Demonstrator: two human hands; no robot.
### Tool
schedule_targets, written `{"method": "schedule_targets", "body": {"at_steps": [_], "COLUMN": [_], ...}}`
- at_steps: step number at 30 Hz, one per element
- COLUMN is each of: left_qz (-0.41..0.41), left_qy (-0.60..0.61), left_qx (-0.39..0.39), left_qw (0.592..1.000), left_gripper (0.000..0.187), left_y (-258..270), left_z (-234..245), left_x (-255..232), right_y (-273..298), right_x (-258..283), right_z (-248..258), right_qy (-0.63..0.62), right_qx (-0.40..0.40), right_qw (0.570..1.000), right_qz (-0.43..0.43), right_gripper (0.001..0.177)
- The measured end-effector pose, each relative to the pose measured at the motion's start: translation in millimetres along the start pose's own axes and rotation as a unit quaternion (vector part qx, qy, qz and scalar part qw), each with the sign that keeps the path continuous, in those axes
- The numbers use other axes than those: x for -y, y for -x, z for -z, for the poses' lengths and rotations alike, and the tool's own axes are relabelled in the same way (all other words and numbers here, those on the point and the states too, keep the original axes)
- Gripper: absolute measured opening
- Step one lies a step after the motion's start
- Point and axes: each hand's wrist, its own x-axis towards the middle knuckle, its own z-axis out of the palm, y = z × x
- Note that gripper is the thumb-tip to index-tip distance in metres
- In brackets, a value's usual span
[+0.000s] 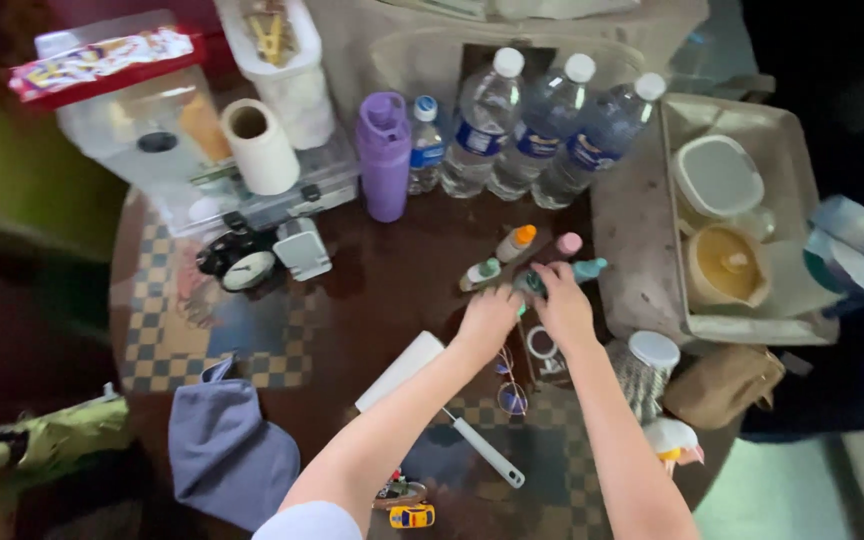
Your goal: The person clears a cluttered table by moving various items such as bottles, a toy car, and a pouch to one side. They then use a lint roller to clean the table surface and later adjust a mattress on the floor.
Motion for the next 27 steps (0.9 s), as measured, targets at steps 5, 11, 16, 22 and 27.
{"method": "schedule_targets", "body": {"at_steps": [5, 11, 16, 22, 27], "left_qz": [0.007, 0.093, 0.171, 0.19, 0.23], "left_qy": [0.061, 0.084, 0.071, -0.063, -0.089], "left_qx": [-0.014, -0.048, 0.03, 0.073, 0.102], "left_qw": [0.998, 0.991, 0.982, 0.977, 0.964], "left_gripper": [0.05, 0.042, 0.054, 0.038, 0.033], "left_y": [32.4, 35.2, 4.3, -12.3, -1.9], "left_z": [112.4, 190.0, 216.2, 156.4, 120.6], "left_x": [19.6, 126.3, 229.0, 286.9, 299.9], "right_y": [-7.3, -0.6, -26.0, -109.3, -144.4], "right_x": [-15.2, 12.4, 123.3, 197.2, 232.9], "right_z": [-19.4, 23.4, 56.1, -53.8, -113.1], "right_qy": [-0.009, -0.005, -0.094, -0.139, -0.059], "right_qx": [0.011, -0.202, -0.309, -0.084, -0.021], "right_qw": [1.0, 0.979, 0.93, 0.973, 0.977], "right_qz": [-0.008, 0.026, 0.177, 0.165, 0.202], "right_gripper": [0.046, 0.049, 0.048, 0.048, 0.051]}}
